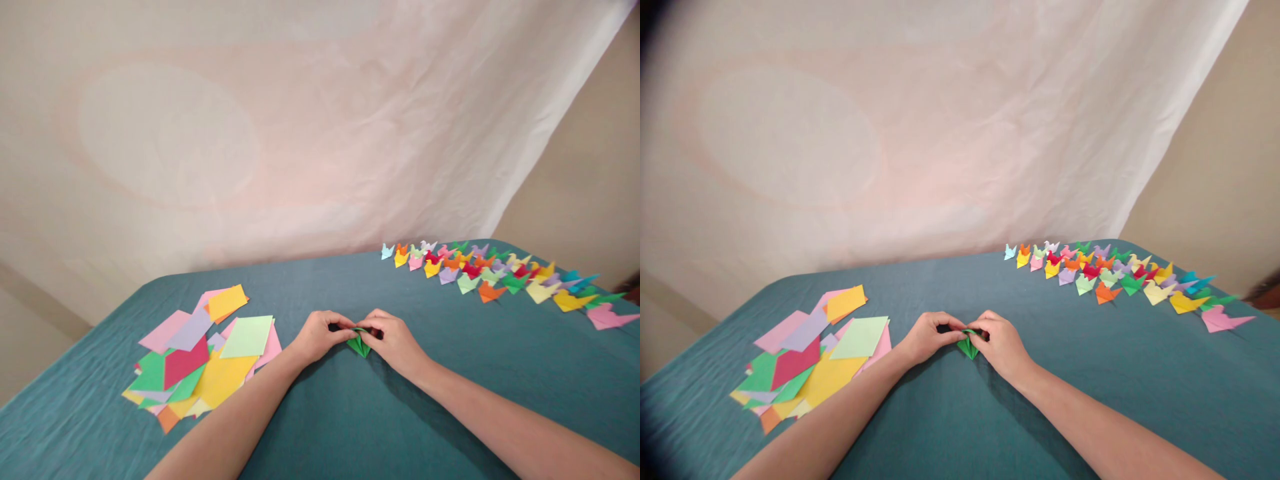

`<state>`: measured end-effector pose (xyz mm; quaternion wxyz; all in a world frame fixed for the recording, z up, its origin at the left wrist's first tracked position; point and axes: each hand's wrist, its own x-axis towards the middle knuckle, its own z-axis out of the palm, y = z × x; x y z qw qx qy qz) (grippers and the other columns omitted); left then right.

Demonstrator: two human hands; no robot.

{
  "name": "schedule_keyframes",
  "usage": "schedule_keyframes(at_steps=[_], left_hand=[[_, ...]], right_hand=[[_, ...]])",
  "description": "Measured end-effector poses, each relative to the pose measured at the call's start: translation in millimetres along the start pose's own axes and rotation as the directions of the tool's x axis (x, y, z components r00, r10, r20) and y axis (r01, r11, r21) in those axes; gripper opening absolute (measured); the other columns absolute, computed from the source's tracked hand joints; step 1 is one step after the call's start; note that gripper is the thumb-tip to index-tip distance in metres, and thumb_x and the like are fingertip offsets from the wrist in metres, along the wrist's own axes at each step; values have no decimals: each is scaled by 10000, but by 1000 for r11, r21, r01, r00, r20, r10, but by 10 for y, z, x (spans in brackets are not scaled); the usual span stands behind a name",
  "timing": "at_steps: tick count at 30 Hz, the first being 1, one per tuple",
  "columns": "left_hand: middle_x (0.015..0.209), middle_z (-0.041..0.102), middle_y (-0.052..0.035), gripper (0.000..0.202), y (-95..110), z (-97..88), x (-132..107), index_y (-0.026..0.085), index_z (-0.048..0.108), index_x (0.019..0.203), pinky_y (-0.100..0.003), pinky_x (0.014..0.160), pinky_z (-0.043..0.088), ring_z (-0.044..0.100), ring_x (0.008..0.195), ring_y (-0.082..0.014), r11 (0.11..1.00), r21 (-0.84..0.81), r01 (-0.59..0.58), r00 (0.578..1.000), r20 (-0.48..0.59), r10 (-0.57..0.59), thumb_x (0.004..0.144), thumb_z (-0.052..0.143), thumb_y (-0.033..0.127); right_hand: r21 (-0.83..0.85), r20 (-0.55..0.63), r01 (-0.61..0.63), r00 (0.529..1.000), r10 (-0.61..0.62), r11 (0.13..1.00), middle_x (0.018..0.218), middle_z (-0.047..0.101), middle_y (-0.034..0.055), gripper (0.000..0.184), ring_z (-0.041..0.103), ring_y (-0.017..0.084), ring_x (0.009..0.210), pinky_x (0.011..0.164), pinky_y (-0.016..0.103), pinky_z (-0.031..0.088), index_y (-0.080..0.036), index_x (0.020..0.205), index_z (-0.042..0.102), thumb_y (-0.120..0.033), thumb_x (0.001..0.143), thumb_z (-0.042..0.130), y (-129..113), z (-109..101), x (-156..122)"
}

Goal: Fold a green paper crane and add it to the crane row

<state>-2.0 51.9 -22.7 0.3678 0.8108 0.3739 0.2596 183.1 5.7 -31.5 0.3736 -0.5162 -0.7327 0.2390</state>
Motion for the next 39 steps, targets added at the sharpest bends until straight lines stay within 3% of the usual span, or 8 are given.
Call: schedule_keyframes(at_steps=[19, 39], left_hand=[[754, 667, -7, 204, 90, 70, -4, 212, 706, 878, -229, 696, 429, 593, 725, -145, 977, 210, -22, 998, -54, 34, 748, 631, 351], [714, 652, 16, 212, 116, 148, -1, 240, 702, 907, -243, 710, 418, 576, 728, -153, 962, 273, -11, 996, -84, 36, 708, 650, 294]], right_hand=[[28, 133, 40, 990, -43, 999, 852, 572, 33, 289, 555, 139, 734, 659, 247, 440, -228, 1052, 649, -138, 817, 506, -20, -109, -59], [-40, 47, 61, 997, -60, 997, 812, 597, 26, 234, 574, 145, 721, 650, 250, 433, -219, 980, 663, -201, 852, 469, -21, -70, -79]])
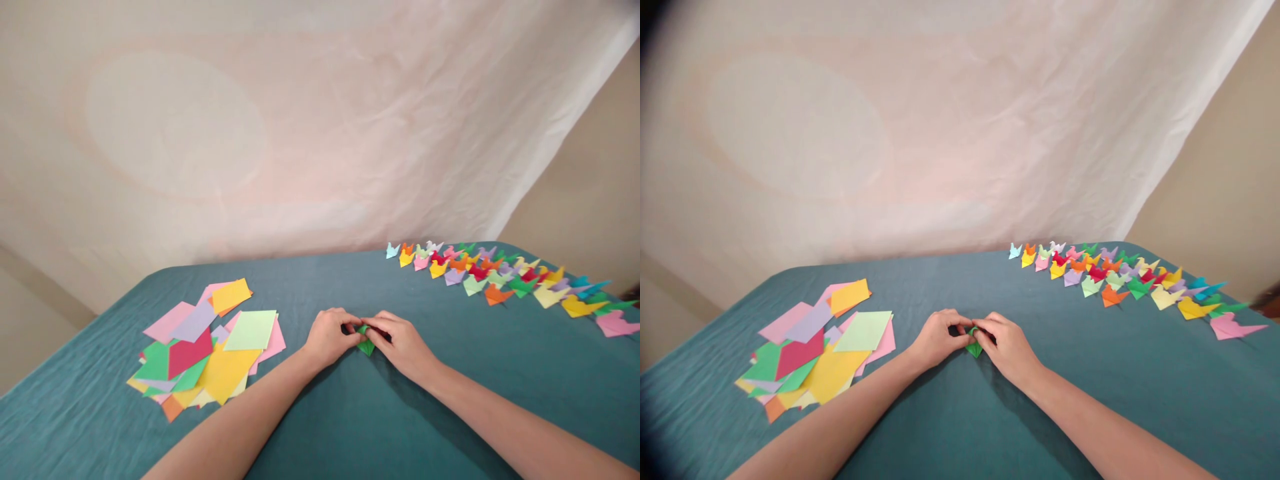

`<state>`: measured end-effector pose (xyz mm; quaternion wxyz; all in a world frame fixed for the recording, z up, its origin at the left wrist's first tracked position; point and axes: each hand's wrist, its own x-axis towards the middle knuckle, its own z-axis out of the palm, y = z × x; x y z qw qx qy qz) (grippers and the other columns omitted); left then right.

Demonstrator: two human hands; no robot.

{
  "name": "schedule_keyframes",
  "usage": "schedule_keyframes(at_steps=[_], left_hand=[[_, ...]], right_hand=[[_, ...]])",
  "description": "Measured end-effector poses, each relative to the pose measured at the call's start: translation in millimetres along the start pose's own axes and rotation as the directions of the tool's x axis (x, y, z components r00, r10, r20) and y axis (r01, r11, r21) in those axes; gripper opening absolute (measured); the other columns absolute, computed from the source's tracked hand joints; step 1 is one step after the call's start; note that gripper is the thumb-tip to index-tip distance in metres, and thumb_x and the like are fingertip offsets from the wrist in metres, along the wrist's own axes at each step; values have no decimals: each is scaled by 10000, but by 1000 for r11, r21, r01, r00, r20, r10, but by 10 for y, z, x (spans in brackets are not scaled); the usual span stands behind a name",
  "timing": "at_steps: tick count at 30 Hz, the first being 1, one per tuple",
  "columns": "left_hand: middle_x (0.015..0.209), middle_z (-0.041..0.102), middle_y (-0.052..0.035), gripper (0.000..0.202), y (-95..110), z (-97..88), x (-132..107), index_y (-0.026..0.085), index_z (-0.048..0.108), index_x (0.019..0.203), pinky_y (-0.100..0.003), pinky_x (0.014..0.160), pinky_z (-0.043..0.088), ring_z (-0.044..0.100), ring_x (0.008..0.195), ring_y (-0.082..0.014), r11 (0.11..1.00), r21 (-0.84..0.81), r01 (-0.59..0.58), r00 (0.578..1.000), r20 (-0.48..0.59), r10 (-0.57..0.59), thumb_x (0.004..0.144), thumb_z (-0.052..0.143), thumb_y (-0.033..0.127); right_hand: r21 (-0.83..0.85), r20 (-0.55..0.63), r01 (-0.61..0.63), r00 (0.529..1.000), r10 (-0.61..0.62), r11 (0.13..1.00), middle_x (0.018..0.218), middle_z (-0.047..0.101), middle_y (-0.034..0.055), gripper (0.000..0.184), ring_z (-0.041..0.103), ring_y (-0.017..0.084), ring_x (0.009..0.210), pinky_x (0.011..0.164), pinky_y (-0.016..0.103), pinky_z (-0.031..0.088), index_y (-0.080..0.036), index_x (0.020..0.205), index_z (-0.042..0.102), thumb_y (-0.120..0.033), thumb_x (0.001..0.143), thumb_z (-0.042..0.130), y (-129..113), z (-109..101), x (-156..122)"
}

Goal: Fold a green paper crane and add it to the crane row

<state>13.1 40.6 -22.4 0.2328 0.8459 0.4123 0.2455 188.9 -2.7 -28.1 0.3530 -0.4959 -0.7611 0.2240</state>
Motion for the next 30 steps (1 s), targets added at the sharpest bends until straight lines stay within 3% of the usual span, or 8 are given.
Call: schedule_keyframes(at_steps=[7, 10, 16, 24, 30], left_hand=[[683, 636, 33, 317, -44, 23, 36, 297, 672, 1027, -229, 701, 399, 560, 712, -144, 1000, 31, -2, 999, 37, 1, 711, 649, 309], [662, 617, 39, 309, -57, 20, 58, 319, 675, 1013, -217, 680, 388, 552, 709, -138, 999, 53, 1, 998, 69, -4, 705, 653, 314], [665, 605, 38, 296, -30, -8, 80, 316, 679, 1007, -215, 681, 386, 550, 685, -128, 996, 87, 15, 993, 113, -25, 715, 635, 348], [680, 619, 31, 257, -31, 2, 73, 291, 698, 962, -225, 713, 397, 558, 697, -132, 997, 81, 13, 995, 94, -20, 718, 618, 282], [668, 619, 31, 239, -53, 36, 77, 277, 709, 930, -224, 696, 402, 563, 681, -129, 996, 83, 18, 998, 66, -23, 703, 632, 270]], right_hand=[[-12, -58, -43, 997, 42, 999, 807, 610, 8, 105, 576, 145, 700, 663, 262, 444, -199, 915, 554, -211, 842, 480, -30, 21, -32], [-87, -54, 23, 998, -27, 996, 790, 597, 10, 99, 563, 153, 708, 657, 269, 440, -203, 867, 556, -212, 858, 458, -30, 27, -40], [-191, -27, 122, 991, -129, 974, 839, 610, 34, 170, 578, 170, 778, 708, 286, 449, -203, 960, 575, -188, 889, 421, -47, 3, -47], [-337, 10, 215, 974, -225, 917, 894, 630, 66, 215, 587, 191, 822, 761, 323, 459, -186, 1059, 569, -218, 879, 456, -55, -13, -88], [-424, -17, 244, 961, -277, 872, 828, 651, 54, 196, 609, 175, 780, 739, 302, 469, -200, 971, 627, -269, 894, 460, -20, 10, -57]])
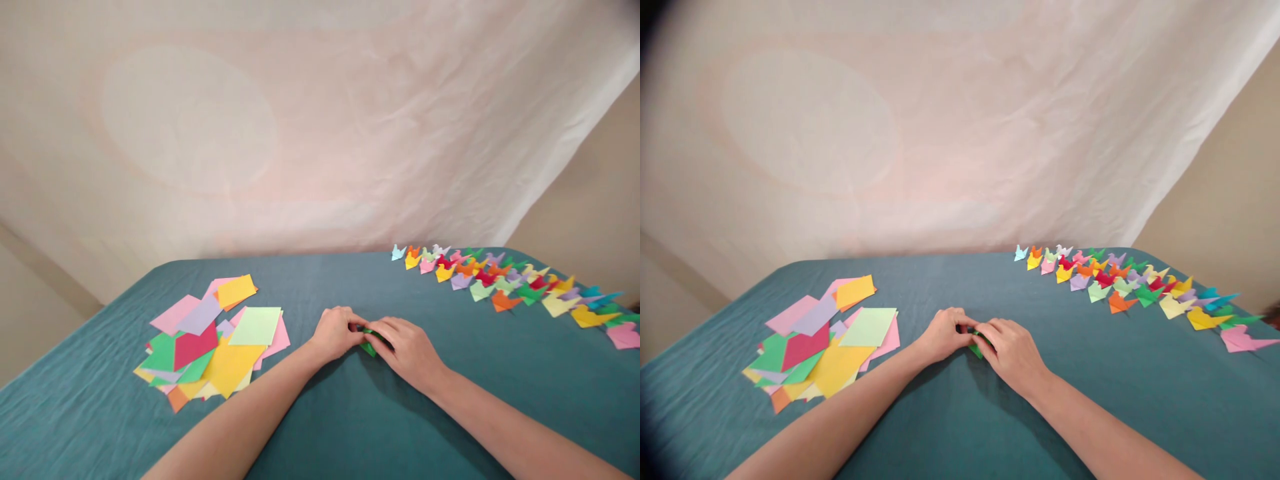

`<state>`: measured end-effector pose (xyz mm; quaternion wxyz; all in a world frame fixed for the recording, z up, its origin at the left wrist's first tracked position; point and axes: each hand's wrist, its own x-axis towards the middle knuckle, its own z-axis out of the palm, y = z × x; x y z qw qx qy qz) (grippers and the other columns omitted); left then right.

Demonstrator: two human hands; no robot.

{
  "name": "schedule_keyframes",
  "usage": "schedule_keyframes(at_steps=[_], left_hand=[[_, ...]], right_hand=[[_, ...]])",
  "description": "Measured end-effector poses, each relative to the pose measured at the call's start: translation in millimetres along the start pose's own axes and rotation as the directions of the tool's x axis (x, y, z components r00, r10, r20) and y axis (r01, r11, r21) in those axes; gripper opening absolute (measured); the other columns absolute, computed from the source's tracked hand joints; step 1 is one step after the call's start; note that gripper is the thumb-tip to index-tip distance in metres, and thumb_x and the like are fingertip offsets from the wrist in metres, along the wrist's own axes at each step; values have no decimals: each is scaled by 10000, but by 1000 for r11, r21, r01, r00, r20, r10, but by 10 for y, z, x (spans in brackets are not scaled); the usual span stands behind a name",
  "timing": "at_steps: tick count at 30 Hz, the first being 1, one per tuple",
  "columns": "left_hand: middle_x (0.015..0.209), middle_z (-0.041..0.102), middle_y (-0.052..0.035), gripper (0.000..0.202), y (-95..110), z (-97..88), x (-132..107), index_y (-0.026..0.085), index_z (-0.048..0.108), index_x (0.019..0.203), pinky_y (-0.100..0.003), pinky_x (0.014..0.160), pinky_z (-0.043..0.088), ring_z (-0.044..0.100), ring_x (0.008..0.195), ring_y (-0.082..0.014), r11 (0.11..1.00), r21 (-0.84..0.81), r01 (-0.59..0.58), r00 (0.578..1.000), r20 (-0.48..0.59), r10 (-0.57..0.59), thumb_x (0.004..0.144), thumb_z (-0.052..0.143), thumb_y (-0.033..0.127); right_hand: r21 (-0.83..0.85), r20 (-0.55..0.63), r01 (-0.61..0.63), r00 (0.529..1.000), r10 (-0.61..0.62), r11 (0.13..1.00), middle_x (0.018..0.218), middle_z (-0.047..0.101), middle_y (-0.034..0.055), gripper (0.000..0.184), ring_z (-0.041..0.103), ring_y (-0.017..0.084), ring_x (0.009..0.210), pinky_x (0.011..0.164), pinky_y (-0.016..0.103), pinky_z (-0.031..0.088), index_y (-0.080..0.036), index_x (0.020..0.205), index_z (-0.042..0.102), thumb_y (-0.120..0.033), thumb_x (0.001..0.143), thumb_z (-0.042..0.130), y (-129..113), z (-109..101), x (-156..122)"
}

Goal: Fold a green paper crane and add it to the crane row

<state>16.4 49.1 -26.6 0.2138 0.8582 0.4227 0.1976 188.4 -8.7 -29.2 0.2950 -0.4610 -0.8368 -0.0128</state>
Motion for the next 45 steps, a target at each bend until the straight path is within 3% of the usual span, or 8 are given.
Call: schedule_keyframes(at_steps=[12, 19, 26, 30, 34, 40, 45], left_hand=[[670, 630, 23, 204, 23, 2, -8, 265, 716, 903, -230, 704, 405, 569, 685, -136, 1000, -16, 8, 1000, -12, -9, 723, 633, 312], [814, 667, -16, 262, -89, -176, -58, 220, 677, 1024, -207, 738, 417, 591, 775, -136, 963, -217, -157, 976, 117, 185, 798, 600, 326], [794, 673, -27, 223, -137, -126, -47, 200, 705, 944, -208, 717, 425, 596, 744, -127, 961, -215, -175, 981, 44, 188, 847, 551, 328], [800, 669, -25, 216, -117, -120, -59, 210, 703, 934, -216, 731, 426, 593, 762, -128, 968, -138, -209, 976, 30, 215, 854, 543, 331], [808, 643, -26, 234, -67, -137, -103, 215, 686, 933, -226, 732, 413, 573, 785, -132, 958, 55, -281, 960, 14, 281, 886, 488, 329], [742, 592, -16, 269, 23, -167, -149, 218, 655, 855, -267, 647, 344, 535, 726, -141, 841, 394, -371, 922, 44, 386, 914, 413, 320], [714, 567, -23, 314, 47, -171, -144, 184, 622, 766, -283, 643, 309, 514, 708, -139, 771, 495, -401, 899, 51, 434, 925, 379, 305]], right_hand=[[7, -14, -35, 999, 35, 999, 866, 661, 45, 210, 601, 172, 780, 750, 306, 460, -203, 971, 643, -253, 904, 450, -7, 19, -8], [43, -16, -43, 999, 44, 998, 905, 670, 39, 196, 610, 172, 800, 757, 306, 478, -204, 991, 629, -255, 899, 463, 19, 18, -32], [90, -18, -37, 999, 39, 995, 917, 674, 35, 196, 614, 166, 815, 764, 308, 495, -214, 1010, 619, -246, 900, 460, 64, 29, -30], [104, -3, -31, 999, 32, 994, 933, 665, 41, 212, 605, 179, 840, 771, 328, 495, -223, 1041, 612, -211, 896, 458, 77, 32, -36], [114, 8, -24, 1000, 23, 993, 932, 657, 45, 230, 600, 183, 844, 765, 333, 499, -227, 1045, 613, -186, 895, 444, 93, 40, -43], [99, 28, -29, 999, 26, 995, 937, 649, 48, 239, 592, 185, 854, 775, 335, 498, -212, 1037, 622, -155, 882, 449, 90, 40, -45], [78, -5, -1, 1000, 2, 997, 913, 656, 50, 243, 601, 181, 834, 753, 326, 509, -216, 1043, 629, -166, 876, 458, 104, 54, -51]])
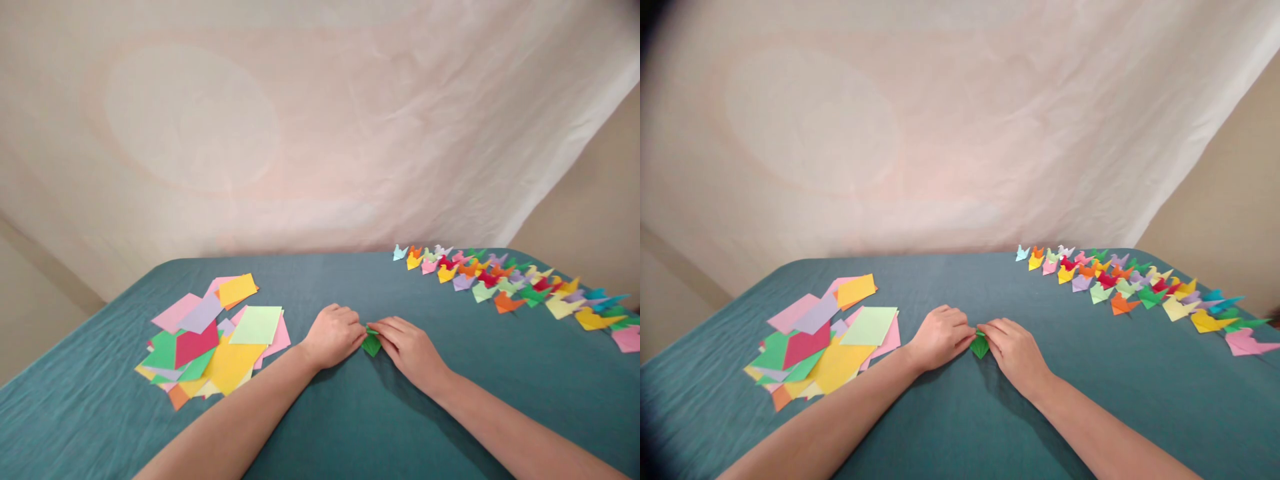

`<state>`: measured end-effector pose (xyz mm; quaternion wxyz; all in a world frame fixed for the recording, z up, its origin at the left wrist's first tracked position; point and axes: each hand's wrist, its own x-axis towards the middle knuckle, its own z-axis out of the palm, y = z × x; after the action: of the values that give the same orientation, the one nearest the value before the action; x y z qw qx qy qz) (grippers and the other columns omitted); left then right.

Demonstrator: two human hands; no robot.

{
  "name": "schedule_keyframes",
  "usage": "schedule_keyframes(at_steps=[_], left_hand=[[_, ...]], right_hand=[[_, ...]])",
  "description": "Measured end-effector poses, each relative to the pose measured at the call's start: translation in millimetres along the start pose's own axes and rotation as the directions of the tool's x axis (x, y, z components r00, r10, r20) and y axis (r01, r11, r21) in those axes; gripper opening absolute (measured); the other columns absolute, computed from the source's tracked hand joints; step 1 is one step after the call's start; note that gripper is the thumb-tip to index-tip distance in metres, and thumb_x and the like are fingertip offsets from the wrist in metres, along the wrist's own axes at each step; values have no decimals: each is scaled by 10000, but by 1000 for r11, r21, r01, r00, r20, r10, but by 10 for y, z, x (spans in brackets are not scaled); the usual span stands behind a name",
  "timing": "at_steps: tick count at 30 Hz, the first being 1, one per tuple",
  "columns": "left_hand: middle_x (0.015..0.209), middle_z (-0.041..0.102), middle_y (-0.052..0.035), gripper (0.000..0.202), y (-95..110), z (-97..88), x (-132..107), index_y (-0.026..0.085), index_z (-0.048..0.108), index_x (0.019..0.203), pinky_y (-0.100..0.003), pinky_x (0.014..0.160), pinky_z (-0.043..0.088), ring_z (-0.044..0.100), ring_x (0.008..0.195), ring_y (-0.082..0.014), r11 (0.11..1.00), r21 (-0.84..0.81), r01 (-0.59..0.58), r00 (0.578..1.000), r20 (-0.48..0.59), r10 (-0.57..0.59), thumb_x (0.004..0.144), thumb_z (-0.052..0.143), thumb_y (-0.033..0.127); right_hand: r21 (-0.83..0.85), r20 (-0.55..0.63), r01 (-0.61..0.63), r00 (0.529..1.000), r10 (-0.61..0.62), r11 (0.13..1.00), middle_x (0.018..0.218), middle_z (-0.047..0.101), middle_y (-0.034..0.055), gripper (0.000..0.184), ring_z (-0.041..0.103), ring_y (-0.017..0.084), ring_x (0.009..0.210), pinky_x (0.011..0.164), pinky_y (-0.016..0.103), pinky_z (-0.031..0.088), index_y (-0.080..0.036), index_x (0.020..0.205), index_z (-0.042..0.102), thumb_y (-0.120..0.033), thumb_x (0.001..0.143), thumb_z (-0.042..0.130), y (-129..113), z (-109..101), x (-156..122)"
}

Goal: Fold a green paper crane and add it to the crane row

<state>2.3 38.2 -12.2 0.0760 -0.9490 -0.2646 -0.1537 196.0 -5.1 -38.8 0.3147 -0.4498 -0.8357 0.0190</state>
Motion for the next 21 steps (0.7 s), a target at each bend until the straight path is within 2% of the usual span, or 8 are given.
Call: schedule_keyframes(at_steps=[9, 21], left_hand=[[703, 559, -20, 307, 26, 8, 14, 170, 586, 707, -288, 636, 300, 505, 697, -137, 1000, 23, 8, 1000, -22, -7, 914, 386, 277], [717, 560, -20, 287, 25, 9, 13, 179, 596, 738, -287, 637, 312, 504, 709, -147, 1000, 23, 14, 1000, -6, -14, 910, 391, 282]], right_hand=[[-11, -3, 14, 1000, -14, 1000, 909, 660, 51, 256, 604, 184, 822, 739, 329, 510, -229, 1047, 637, -168, 880, 453, -20, -26, 18], [-61, -17, 5, 1000, -6, 998, 891, 670, 58, 199, 602, 187, 799, 751, 332, 478, -202, 1005, 648, -224, 854, 520, -90, -46, 32]])
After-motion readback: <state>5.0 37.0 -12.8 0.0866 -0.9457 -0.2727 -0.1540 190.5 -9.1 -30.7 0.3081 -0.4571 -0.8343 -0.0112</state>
